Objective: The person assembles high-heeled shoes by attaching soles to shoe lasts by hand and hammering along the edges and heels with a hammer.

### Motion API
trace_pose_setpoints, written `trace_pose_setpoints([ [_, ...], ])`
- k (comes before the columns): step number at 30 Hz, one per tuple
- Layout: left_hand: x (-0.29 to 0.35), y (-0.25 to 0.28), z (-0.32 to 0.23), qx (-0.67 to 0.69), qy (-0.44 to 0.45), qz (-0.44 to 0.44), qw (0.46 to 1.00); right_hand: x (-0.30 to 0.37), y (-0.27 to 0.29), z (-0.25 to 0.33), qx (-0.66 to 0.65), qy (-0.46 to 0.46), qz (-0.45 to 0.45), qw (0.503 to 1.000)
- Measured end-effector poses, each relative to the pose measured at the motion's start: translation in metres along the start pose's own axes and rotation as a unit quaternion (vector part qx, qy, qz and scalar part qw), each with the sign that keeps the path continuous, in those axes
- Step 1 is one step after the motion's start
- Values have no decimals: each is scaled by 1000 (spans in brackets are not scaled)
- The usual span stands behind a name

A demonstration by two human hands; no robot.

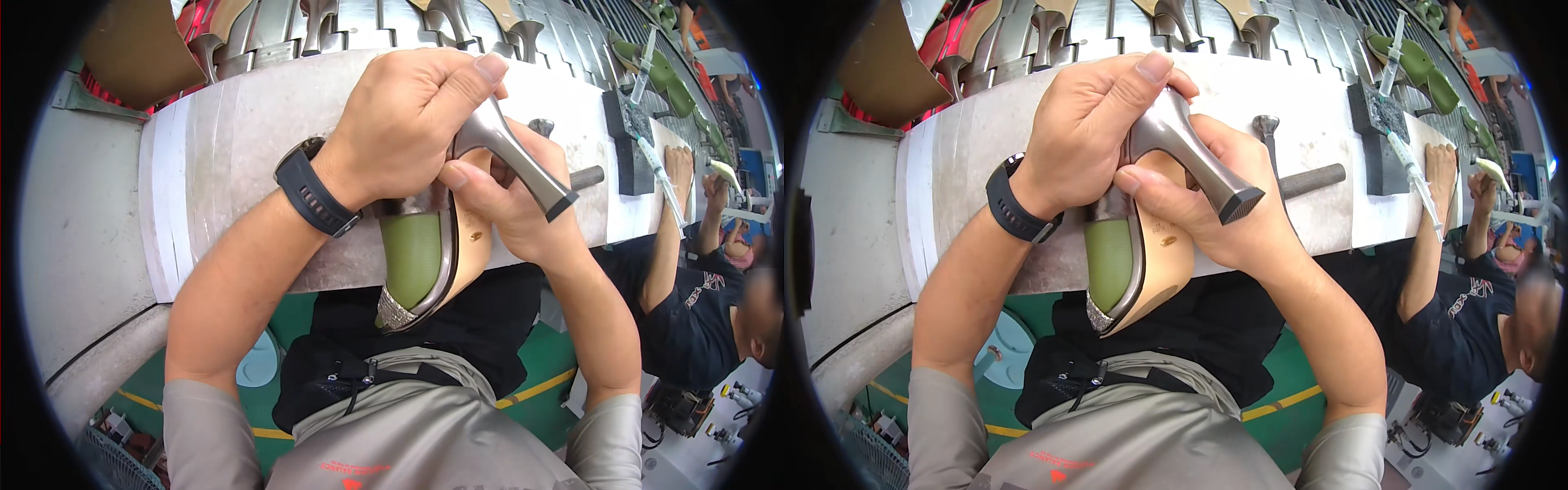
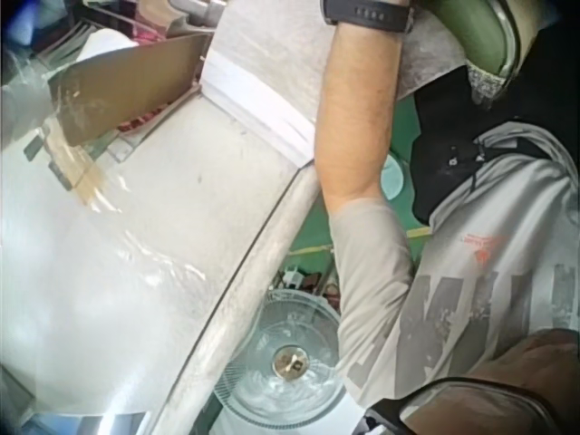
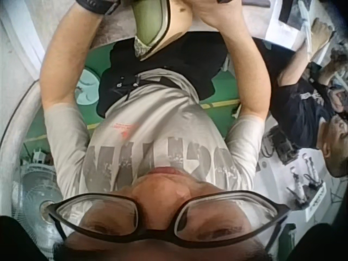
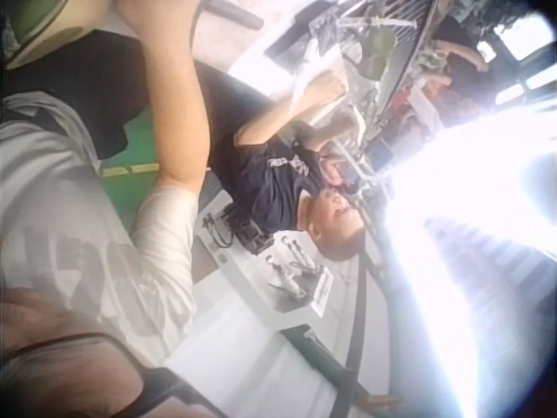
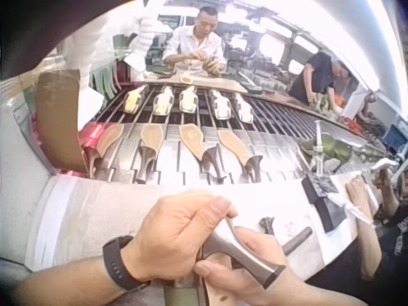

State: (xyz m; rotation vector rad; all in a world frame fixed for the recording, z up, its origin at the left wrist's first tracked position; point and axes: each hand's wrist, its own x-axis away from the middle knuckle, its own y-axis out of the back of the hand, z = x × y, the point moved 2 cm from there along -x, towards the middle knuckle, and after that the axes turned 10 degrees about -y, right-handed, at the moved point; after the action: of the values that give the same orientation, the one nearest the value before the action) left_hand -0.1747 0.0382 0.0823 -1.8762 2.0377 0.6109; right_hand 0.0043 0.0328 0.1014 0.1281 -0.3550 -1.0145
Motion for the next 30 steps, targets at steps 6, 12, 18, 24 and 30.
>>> trace_pose_setpoints([
  [6, -1, 0, -3, -19, 12, -2, 1000, 4, -4, -7, -12, 51, -15, 999],
  [12, 0, 1, -4, -36, 4, -6, 999, 7, -6, -10, -21, 65, -19, 997],
  [18, 0, -2, -7, -24, 4, -12, 1000, 12, -5, -10, -32, 44, -14, 998],
  [24, -3, -1, -10, -35, 8, -6, 999, 15, -5, 3, -45, 42, -12, 998],
  [30, -6, 24, -17, -47, 9, 30, 998, -16, 1, 34, 65, -12, 46, 997],
])
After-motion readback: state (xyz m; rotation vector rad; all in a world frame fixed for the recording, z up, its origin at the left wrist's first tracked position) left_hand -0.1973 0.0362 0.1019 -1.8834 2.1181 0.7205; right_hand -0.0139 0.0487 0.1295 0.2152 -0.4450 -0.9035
